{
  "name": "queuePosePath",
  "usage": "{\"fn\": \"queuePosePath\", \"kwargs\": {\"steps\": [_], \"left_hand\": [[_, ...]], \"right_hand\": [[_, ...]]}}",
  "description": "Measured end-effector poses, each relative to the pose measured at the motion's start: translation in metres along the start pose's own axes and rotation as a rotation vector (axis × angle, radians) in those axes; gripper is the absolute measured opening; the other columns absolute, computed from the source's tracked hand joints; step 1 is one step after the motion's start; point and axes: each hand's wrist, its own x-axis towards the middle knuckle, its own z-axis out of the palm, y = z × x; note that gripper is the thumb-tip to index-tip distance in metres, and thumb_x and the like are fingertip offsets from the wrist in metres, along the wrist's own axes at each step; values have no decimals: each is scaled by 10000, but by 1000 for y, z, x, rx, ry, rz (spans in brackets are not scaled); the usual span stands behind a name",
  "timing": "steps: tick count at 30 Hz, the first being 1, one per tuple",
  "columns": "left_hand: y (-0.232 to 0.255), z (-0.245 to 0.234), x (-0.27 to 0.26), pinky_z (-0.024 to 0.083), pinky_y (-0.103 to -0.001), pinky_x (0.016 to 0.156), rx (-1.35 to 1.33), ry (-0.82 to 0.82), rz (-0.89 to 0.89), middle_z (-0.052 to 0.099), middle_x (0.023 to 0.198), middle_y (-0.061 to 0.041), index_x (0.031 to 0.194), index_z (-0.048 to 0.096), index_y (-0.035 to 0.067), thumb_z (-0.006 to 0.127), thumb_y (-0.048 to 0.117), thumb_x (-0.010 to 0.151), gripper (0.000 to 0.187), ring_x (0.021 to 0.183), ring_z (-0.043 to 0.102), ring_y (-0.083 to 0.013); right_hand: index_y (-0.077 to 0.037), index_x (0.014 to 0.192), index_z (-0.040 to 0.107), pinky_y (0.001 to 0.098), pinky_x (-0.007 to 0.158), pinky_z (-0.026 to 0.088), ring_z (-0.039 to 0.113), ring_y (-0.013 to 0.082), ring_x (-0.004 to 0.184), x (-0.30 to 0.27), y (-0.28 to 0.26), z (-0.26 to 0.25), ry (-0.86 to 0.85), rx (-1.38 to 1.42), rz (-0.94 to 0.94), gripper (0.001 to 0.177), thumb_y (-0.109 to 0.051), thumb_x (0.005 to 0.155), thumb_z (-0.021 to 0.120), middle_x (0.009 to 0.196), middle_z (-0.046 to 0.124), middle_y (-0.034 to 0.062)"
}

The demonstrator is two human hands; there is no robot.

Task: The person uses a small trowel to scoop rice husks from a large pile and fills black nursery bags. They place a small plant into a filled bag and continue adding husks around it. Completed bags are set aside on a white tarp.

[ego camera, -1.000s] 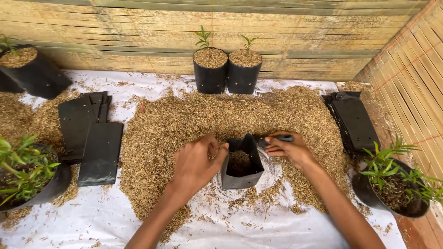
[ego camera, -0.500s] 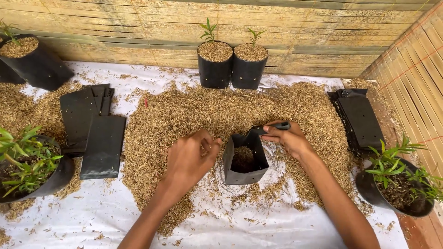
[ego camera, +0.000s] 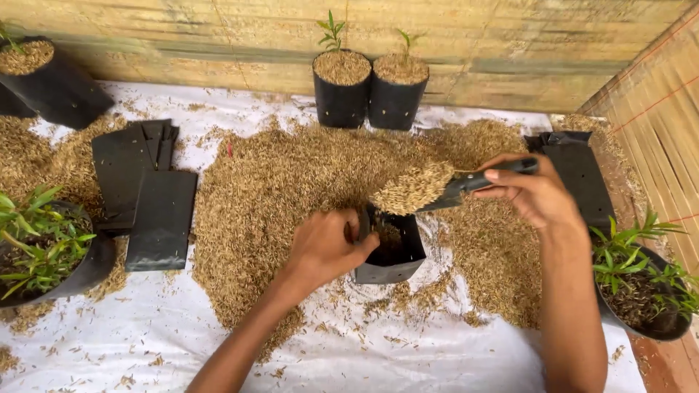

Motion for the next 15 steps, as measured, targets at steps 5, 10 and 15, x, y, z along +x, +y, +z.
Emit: {"fn": "queuePosePath", "kwargs": {"steps": [5,10,15], "left_hand": [[12,-16,3,430,-192,437,-41,-48,-84,638,659,2,753,634,151,648,210,1007,261,457,477,-78],[12,-22,3,471,-205,486,-12,-35,-59,655,680,6,777,654,147,654,207,1000,231,476,498,-91],[8,-18,-2,420,-197,426,-11,-66,-35,682,708,-7,837,676,128,656,208,1003,186,460,499,-83]], "right_hand": [[50,1018,724,281,698,694,778,311,787,-15,-13,-1,-80,-30,-58,196,80,826,695,905,740,190],[12,923,736,88,303,379,736,163,536,-11,-19,11,-159,-284,-55,93,-5,833,720,692,728,117],[-69,905,756,273,650,614,771,205,687,-5,-19,38,-277,-538,-37,121,-53,786,772,738,780,84]]}}
